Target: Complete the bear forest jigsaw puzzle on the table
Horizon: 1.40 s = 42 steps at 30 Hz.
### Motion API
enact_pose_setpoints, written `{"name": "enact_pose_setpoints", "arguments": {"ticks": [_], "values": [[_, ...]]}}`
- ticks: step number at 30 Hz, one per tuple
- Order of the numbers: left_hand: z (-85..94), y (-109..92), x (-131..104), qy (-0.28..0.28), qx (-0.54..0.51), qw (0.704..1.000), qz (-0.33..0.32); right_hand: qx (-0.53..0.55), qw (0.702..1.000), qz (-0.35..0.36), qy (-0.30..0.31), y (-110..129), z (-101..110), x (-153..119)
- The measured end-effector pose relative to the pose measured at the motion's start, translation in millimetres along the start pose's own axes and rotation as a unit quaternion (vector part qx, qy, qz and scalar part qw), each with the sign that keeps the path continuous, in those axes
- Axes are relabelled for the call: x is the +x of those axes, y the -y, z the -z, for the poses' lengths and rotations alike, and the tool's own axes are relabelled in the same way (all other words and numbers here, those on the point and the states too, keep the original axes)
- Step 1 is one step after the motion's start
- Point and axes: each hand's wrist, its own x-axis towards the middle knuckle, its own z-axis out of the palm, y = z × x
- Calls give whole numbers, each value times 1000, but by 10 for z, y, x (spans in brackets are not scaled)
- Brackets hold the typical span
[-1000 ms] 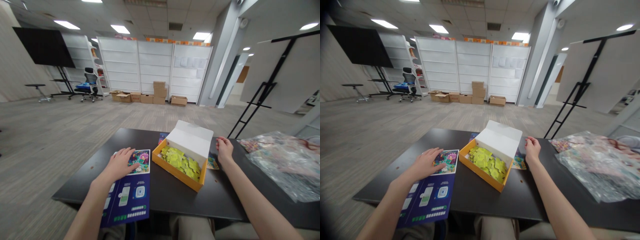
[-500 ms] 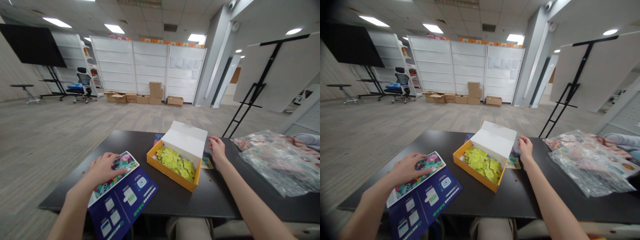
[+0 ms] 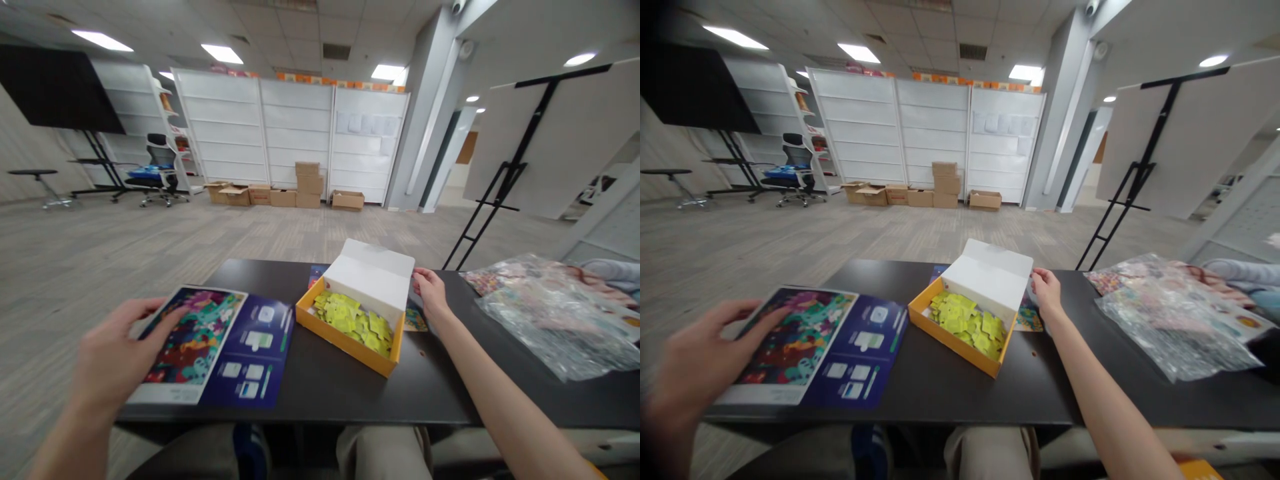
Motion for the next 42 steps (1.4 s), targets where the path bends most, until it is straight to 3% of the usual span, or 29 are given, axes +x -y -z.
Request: {"name": "enact_pose_setpoints", "arguments": {"ticks": [2,5,11,14,17,20,23,29,34,39,42], "values": [[91,-47,-61,-120,27,992,-40,3,1000,-3,3,11,-1,-10],[81,-153,-193,-186,12,979,-83,3,1000,-9,16,30,-11,-34],[-127,-154,-359,-199,-51,961,-186,1,987,-119,105,138,-14,-110],[-219,-105,-355,-118,-24,953,-277,-12,968,-173,184,198,25,-153],[-357,-25,-347,81,43,939,-332,-41,932,-212,292,223,77,-198],[-500,121,-385,259,103,919,-280,-54,911,-216,348,220,109,-240],[-563,236,-451,344,123,903,-228,-42,899,-202,387,220,115,-273],[-545,132,-489,372,137,897,-195,-52,869,-166,464,277,134,-339],[-594,-72,-433,356,109,911,-179,-52,864,-163,473,350,108,-411],[-728,-436,-402,300,-28,947,-109,-31,889,-168,424,430,-19,-526],[-858,-713,-425,299,-157,941,-10,-14,895,-179,409,477,-95,-601]]}}
